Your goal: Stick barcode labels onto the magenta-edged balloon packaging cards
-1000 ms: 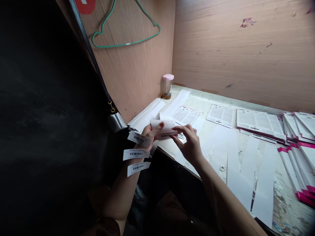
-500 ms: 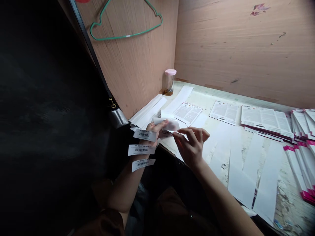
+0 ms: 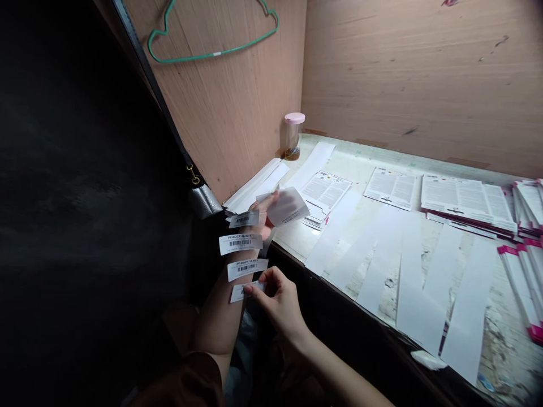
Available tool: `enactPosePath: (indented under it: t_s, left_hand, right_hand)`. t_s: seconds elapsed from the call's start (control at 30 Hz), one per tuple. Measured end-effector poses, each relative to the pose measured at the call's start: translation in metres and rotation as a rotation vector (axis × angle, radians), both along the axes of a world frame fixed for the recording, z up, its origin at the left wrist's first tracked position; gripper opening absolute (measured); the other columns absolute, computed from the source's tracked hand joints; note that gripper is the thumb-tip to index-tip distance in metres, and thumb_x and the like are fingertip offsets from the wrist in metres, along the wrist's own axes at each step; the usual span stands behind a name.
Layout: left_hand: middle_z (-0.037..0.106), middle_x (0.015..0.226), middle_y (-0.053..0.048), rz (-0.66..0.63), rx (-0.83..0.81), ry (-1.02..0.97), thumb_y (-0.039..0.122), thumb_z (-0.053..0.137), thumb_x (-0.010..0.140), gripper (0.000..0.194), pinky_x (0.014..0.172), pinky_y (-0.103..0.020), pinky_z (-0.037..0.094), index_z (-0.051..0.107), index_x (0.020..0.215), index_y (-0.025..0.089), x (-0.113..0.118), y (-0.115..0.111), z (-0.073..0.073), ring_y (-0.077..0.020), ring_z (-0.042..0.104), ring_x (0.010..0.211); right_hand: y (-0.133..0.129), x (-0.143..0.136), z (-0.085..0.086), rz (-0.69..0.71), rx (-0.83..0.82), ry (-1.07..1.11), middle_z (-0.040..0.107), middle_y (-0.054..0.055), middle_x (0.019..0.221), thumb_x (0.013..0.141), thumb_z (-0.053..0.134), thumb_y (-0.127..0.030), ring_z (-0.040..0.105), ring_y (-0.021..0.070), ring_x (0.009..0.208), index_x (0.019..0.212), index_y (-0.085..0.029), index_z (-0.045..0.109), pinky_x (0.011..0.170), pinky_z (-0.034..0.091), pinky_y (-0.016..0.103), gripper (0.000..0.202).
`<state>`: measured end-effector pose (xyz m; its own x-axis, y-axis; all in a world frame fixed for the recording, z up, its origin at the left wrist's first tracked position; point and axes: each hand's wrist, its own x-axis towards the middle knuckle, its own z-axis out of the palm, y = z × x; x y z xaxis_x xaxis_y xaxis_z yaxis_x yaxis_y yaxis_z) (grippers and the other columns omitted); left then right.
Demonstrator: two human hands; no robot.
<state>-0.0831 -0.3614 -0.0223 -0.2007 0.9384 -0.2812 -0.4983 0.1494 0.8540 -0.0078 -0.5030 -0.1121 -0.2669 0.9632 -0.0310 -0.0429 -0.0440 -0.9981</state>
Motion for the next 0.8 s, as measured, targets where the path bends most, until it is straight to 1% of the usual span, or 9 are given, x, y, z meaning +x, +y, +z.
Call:
enactPosePath:
  t_s: [0.07,0.13,0.23,0.27,0.33,0.43,0.53,0.67,0.8]
  left_hand:
    - [0.071,0.077,-0.004,-0.013,0.006,-0.006,0.027,0.072,0.078,0.016,0.069,-0.032,0.053,0.068,0.088,0.017,-0.001,-0.001,-0.001,-0.0198,0.067,0.075]
    - [0.072,0.078,-0.005,-0.048,0.014,-0.018,0.029,0.074,0.076,0.018,0.07,-0.032,0.054,0.069,0.089,0.017,-0.002,-0.003,-0.002,-0.0205,0.068,0.076]
    - [0.073,0.082,-0.006,-0.099,0.029,-0.029,0.031,0.077,0.072,0.025,0.07,-0.031,0.055,0.07,0.09,0.015,-0.002,-0.007,-0.002,-0.02,0.069,0.075]
    - [0.074,0.083,-0.006,-0.104,0.036,-0.027,0.032,0.078,0.071,0.026,0.07,-0.031,0.055,0.071,0.09,0.015,-0.002,-0.009,-0.001,-0.0192,0.069,0.074]
    - [0.074,0.083,-0.005,-0.12,0.076,-0.005,0.035,0.079,0.07,0.028,0.069,-0.03,0.055,0.071,0.089,0.015,-0.001,-0.013,0.0,-0.0183,0.069,0.072]
    - [0.076,0.085,-0.007,-0.257,0.174,0.083,0.04,0.08,0.07,0.035,0.075,-0.034,0.056,0.073,0.093,0.014,-0.001,-0.02,0.001,-0.022,0.07,0.077]
    - [0.077,0.084,-0.008,-0.359,0.221,0.149,0.037,0.08,0.073,0.031,0.084,-0.038,0.054,0.075,0.091,0.012,0.0,-0.026,0.0,-0.0245,0.071,0.08]
    - [0.077,0.083,-0.006,-0.308,0.201,0.149,0.033,0.077,0.076,0.024,0.081,-0.036,0.054,0.075,0.09,0.013,0.003,-0.027,-0.002,-0.0216,0.07,0.076]
    - [0.075,0.078,-0.005,-0.263,0.151,0.13,0.031,0.08,0.072,0.023,0.074,-0.035,0.053,0.075,0.085,0.013,0.008,-0.025,-0.002,-0.0197,0.068,0.07]
  right_hand:
    - [0.007,0.013,-0.003,0.011,0.078,-0.118,0.055,-0.003,0.069,0.077,0.071,-0.049,0.045,0.0103,0.056,0.095,-0.02,0.057,0.051,0.037,0.023,0.037]
    - [0.021,0.034,0.002,-0.123,0.268,-0.269,0.06,0.001,0.081,0.082,0.067,-0.046,0.052,0.0138,0.064,0.112,-0.021,0.055,0.059,0.045,0.027,0.041]
    - [0.055,0.066,0.022,-0.458,0.694,-0.442,0.06,0.01,0.106,0.086,0.065,-0.034,0.055,0.0235,0.096,0.113,-0.022,0.056,0.084,0.047,0.04,0.031]
    - [0.068,0.075,0.03,-0.507,0.812,-0.481,0.06,0.012,0.112,0.086,0.064,-0.03,0.053,0.0257,0.104,0.113,-0.022,0.057,0.089,0.044,0.043,0.029]
    - [0.093,0.087,0.045,-0.473,0.967,-0.552,0.064,0.009,0.108,0.087,0.063,-0.024,0.052,0.0254,0.104,0.114,-0.024,0.058,0.09,0.041,0.044,0.027]
    - [0.115,0.093,0.057,-0.363,1.087,-0.615,0.066,0.002,0.082,0.089,0.061,-0.021,0.055,0.0199,0.086,0.108,-0.024,0.064,0.083,0.038,0.037,0.019]
    - [0.118,0.093,0.059,-0.403,1.169,-0.624,0.065,0.0,0.075,0.089,0.064,-0.023,0.054,0.0169,0.079,0.102,-0.026,0.069,0.082,0.036,0.035,0.015]
    - [0.109,0.093,0.054,-0.559,1.308,-0.65,0.068,0.0,0.084,0.085,0.069,-0.02,0.053,0.0175,0.085,0.102,-0.029,0.069,0.084,0.032,0.036,0.019]
    - [0.104,0.091,0.049,-0.603,1.346,-0.712,0.067,0.0,0.087,0.085,0.068,-0.017,0.054,0.018,0.088,0.096,-0.028,0.067,0.084,0.03,0.038,0.016]
